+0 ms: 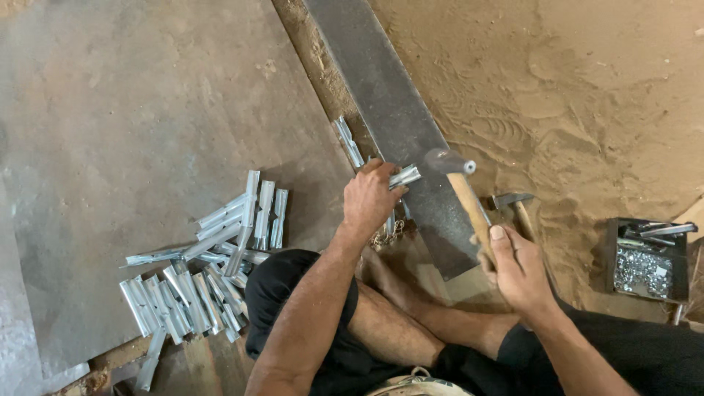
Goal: The person sits on the floor and repeatedly hammers small metal rods placed on a metal beam. They pick up each rod, position it, strike it with a hammer, and then place it aside. The process is repeated for multiple rods.
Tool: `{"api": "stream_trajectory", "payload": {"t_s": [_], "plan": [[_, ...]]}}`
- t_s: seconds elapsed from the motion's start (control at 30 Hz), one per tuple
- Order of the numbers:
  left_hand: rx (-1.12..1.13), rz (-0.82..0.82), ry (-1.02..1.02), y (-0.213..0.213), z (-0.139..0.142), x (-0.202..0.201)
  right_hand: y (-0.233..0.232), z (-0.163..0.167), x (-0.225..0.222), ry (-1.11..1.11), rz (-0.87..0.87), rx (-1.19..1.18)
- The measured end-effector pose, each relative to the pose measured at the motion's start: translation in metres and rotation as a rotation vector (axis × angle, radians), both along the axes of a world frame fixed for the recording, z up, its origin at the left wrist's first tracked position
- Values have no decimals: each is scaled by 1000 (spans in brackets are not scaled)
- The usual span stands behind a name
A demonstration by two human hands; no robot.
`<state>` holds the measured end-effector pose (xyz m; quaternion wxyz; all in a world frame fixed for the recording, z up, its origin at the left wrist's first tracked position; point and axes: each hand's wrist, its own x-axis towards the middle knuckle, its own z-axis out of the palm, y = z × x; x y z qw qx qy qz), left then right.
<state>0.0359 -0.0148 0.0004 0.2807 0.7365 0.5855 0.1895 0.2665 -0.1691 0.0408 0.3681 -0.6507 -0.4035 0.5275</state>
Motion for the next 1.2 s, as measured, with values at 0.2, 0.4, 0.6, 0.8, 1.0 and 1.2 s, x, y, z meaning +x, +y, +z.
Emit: {"api": "stream_trajectory", "payload": {"t_s": [0.2,0.4,0.6,0.8,1.0,1.2], "plan": [[45,-25,-61,0,-5,-3,-6,-6,-5,-709,16,570],[-10,-6,20,0,-5,0,6,-38,3,-782,137,292],[36,54,-26,1,7,-2,-6,-54,47,-404,51,-65],[-710,122,-1425,28,14,-17,-45,-83,59,-351,44,-223],[-575,174,-1489,26,-4,-26,-4,-67,69,327,-458,47],[-351,236,-1077,26,-20,-14,14,-45,49,421,-389,-75]]}}
